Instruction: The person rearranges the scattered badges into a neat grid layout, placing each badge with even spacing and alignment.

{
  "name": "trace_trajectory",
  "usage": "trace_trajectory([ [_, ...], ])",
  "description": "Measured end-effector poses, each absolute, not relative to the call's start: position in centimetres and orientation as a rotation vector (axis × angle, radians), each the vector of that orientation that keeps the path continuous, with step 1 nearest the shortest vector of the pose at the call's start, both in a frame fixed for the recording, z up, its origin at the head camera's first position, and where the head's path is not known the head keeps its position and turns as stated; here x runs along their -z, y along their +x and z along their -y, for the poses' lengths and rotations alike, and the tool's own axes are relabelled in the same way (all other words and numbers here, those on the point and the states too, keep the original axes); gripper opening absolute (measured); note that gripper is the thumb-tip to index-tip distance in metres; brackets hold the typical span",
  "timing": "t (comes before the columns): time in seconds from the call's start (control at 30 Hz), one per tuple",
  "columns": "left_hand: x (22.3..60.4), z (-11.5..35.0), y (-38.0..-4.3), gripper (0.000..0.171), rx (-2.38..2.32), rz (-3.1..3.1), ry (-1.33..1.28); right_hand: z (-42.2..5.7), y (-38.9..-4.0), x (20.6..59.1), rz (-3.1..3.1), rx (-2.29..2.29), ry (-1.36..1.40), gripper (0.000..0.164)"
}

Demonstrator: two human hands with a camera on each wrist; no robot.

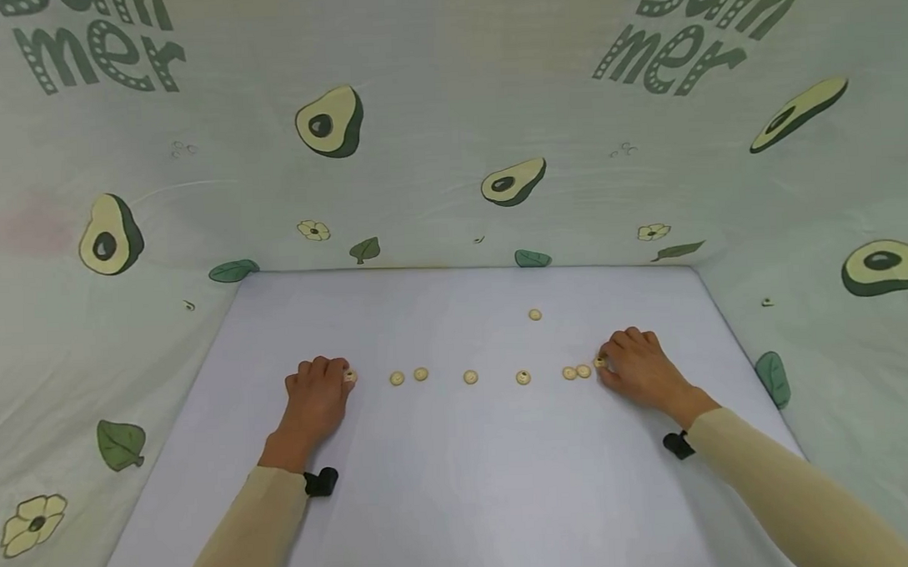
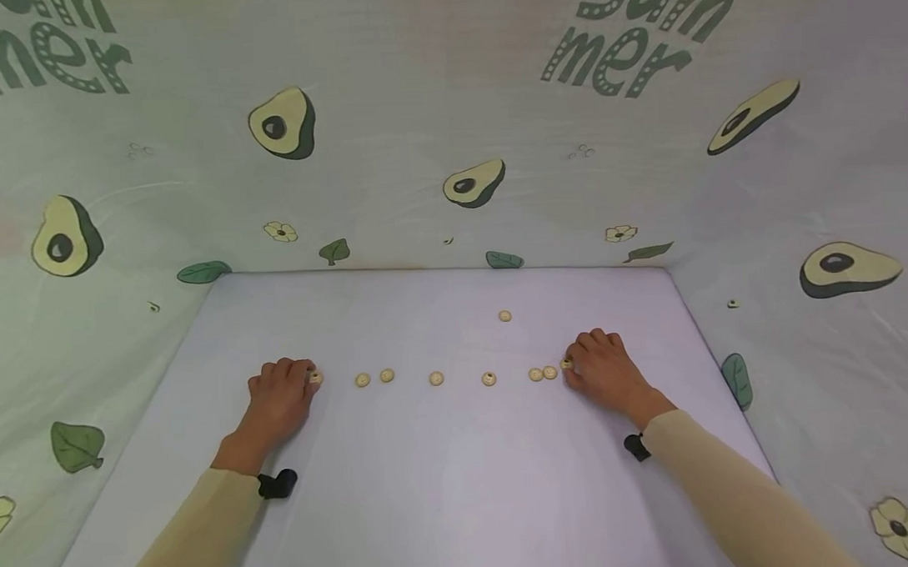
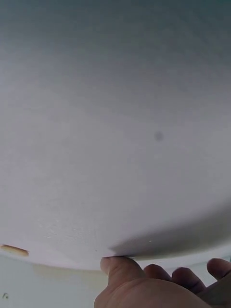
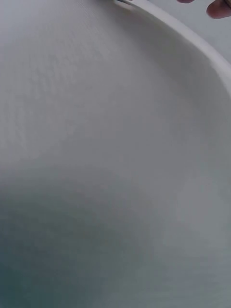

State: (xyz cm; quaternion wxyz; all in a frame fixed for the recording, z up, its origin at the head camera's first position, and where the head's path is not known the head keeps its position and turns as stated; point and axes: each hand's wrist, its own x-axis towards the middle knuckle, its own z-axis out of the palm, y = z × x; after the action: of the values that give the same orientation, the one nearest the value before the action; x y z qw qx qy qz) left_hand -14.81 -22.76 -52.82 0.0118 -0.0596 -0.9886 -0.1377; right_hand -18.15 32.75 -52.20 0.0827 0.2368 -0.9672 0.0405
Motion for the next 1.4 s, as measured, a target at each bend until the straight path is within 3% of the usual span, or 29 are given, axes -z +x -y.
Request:
trace_trajectory([
  [0.4,52.9,22.8,-15.1,0.022,0.318,3.069,-0.240,-33.3,-18.2,52.8,2.861,-0.125,0.720,0.020],
  [1.13,52.5,23.8,-15.5,0.024,0.205,3.029,-0.447,-33.5,-18.0,52.6,2.896,-0.129,0.673,0.020],
  [1.4,52.7,24.0,-15.2,0.021,0.221,3.043,-0.443,-33.6,-18.6,52.9,2.749,-0.085,0.770,0.023],
])
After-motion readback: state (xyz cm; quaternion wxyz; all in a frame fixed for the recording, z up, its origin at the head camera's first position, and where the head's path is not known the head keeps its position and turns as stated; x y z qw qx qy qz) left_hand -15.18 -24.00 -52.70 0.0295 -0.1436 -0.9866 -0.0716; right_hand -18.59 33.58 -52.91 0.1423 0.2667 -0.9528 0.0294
